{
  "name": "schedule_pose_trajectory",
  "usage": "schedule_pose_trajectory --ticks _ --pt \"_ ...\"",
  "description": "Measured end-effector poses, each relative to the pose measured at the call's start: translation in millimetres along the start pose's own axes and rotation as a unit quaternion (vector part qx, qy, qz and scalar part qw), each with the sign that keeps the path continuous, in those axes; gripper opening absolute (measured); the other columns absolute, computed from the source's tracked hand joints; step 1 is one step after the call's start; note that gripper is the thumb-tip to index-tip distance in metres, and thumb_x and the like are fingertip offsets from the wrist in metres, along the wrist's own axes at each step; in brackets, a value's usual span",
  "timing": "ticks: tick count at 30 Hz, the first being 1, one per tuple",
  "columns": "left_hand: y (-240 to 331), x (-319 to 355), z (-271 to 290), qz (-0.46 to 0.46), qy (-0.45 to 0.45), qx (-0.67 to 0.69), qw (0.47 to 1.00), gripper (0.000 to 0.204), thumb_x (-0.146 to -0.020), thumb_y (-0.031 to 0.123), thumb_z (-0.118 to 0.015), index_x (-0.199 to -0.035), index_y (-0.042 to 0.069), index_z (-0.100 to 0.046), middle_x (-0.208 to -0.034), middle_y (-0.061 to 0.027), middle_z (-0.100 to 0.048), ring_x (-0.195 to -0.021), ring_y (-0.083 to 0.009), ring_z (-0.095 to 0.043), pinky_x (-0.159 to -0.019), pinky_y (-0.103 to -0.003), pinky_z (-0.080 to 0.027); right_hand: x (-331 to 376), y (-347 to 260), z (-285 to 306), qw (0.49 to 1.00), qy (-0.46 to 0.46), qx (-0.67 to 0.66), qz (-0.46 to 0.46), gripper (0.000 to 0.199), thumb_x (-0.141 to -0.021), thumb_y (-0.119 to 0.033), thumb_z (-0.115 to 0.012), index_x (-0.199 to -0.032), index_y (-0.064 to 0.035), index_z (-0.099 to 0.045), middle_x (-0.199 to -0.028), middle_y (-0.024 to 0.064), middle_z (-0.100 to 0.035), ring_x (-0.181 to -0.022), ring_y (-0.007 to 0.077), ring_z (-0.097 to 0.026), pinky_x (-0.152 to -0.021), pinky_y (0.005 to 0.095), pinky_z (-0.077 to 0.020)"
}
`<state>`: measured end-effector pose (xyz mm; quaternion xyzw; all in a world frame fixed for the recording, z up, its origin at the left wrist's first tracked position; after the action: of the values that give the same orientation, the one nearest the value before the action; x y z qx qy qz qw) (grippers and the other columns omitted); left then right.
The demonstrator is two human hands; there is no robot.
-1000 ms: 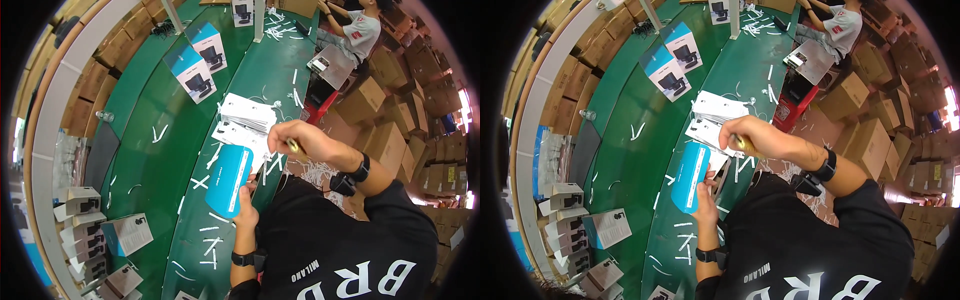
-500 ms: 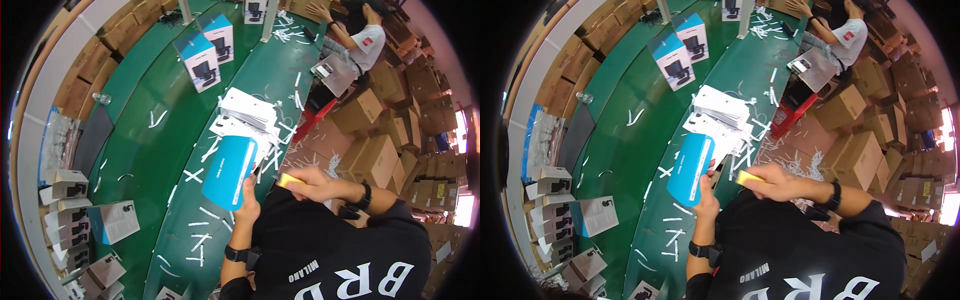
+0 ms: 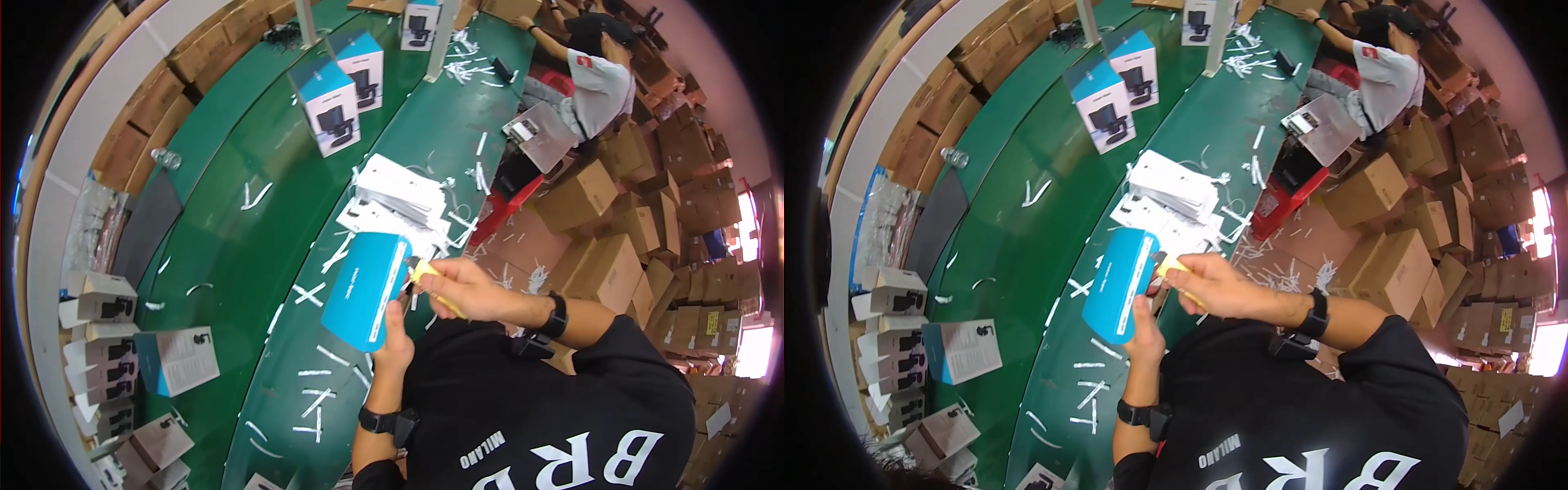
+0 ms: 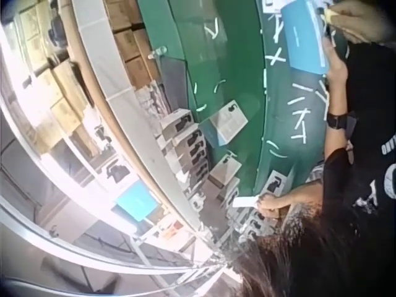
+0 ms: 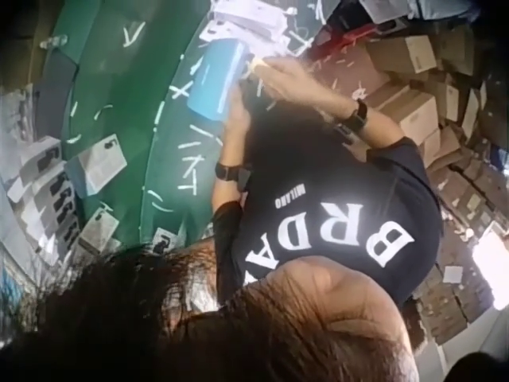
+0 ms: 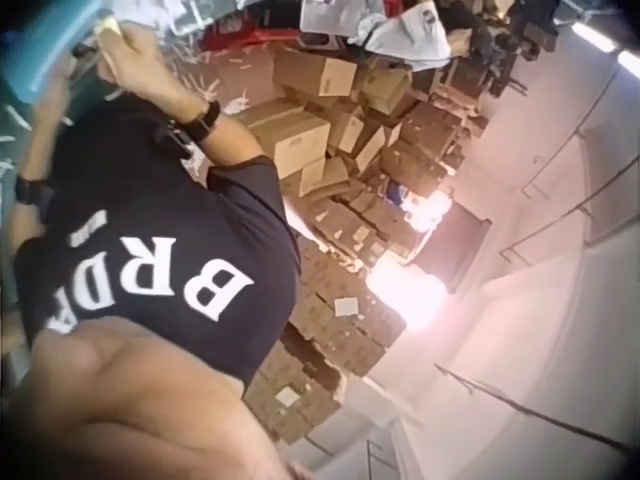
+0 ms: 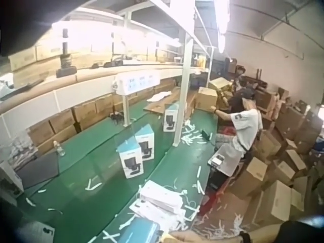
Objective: The person packages items by placing a small white box and a manual into a larger white box, closing it, and sliding it into a blue sleeve. They then use a yellow tool to apply adhesive strips to the sleeve before placing the finished package onto a shelf.
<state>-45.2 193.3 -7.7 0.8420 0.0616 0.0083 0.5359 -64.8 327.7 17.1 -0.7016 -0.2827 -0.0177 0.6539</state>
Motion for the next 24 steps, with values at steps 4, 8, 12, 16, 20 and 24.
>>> schedule_pose_trajectory --ticks 4,8,12,16,20,24 --pt "2 1 5 -0.004 -0.016 -0.013 1.0 0.034 -0.106 0.018 -0.049 -0.131 -0.003 -0.059 -0.122 -0.0123 -0.066 -0.108 -0.0209 -0.063 -0.096 -0.035 -0.05 -4 8 -9 0.988 -0.042 -0.145 -0.033 0.031 -0.108 -0.033 -0.051 -0.102 -0.0047 -0.064 -0.061 0.0025 -0.057 -0.052 0.0098 -0.053 -0.048 0.0258 -0.0404" --pt "-5 2 6 -0.004 -0.04 -0.048 0.998 0.035 -0.106 0.016 -0.049 -0.134 -0.003 -0.057 -0.124 -0.0129 -0.065 -0.112 -0.0217 -0.062 -0.097 -0.036 -0.051 -8 -21 -8 0.991 0.016 0.088 0.097 0.03 -0.106 -0.032 -0.052 -0.103 -0.0032 -0.063 -0.059 0.0054 -0.058 -0.051 0.0154 -0.058 -0.048 0.031 -0.0447" --pt "-4 3 11 -0.015 -0.008 -0.09 0.996 0.036 -0.106 0.014 -0.05 -0.137 -0.003 -0.054 -0.126 -0.0128 -0.064 -0.115 -0.0224 -0.062 -0.097 -0.036 -0.051 -2 -64 -11 0.845 0.091 0.462 0.254 0.034 -0.101 -0.035 -0.059 -0.098 -0.0017 -0.064 -0.059 0.0097 -0.061 -0.053 0.0241 -0.064 -0.05 0.0367 -0.049" --pt "-24 8 21 0.014 0.037 -0.009 0.999 0.036 -0.106 0.013 -0.05 -0.138 -0.004 -0.052 -0.128 -0.013 -0.063 -0.114 -0.0223 -0.062 -0.098 -0.036 -0.051 -8 -89 -18 0.762 0.089 0.604 0.215 0.036 -0.094 -0.037 -0.068 -0.087 -0.0017 -0.065 -0.062 0.0134 -0.063 -0.055 0.0306 -0.065 -0.052 0.0386 -0.0496" --pt "-18 4 18 -0.009 -0.043 -0.135 0.99 0.038 -0.107 0.014 -0.049 -0.138 -0.006 -0.052 -0.133 -0.0171 -0.061 -0.118 -0.027 -0.063 -0.1 -0.037 -0.051 -13 -102 -19 0.753 0.088 0.627 0.18 0.042 -0.088 -0.043 -0.071 -0.08 -0.0031 -0.066 -0.064 0.0132 -0.065 -0.057 0.0318 -0.067 -0.052 0.041 -0.0513" --pt "-12 7 26 -0.045 0.014 -0.081 0.996 0.035 -0.106 0.012 -0.05 -0.137 -0.004 -0.053 -0.127 -0.0133 -0.063 -0.111 -0.0214 -0.064 -0.097 -0.036 -0.052 -7 -109 -21 0.753 0.123 0.594 0.254 0.041 -0.086 -0.043 -0.074 -0.079 -0.0032 -0.067 -0.066 0.0127 -0.068 -0.059 0.0321 -0.068 -0.054 0.0419 -0.0527"
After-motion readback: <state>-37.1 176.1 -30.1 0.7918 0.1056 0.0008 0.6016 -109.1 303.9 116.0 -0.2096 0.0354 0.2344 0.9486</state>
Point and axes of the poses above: each hand's wrist, its own x-axis away from the middle knuckle, its own z-axis out of the back of the hand, y = z × x, the point moved 9 cm from there along -x, towards the middle knuckle
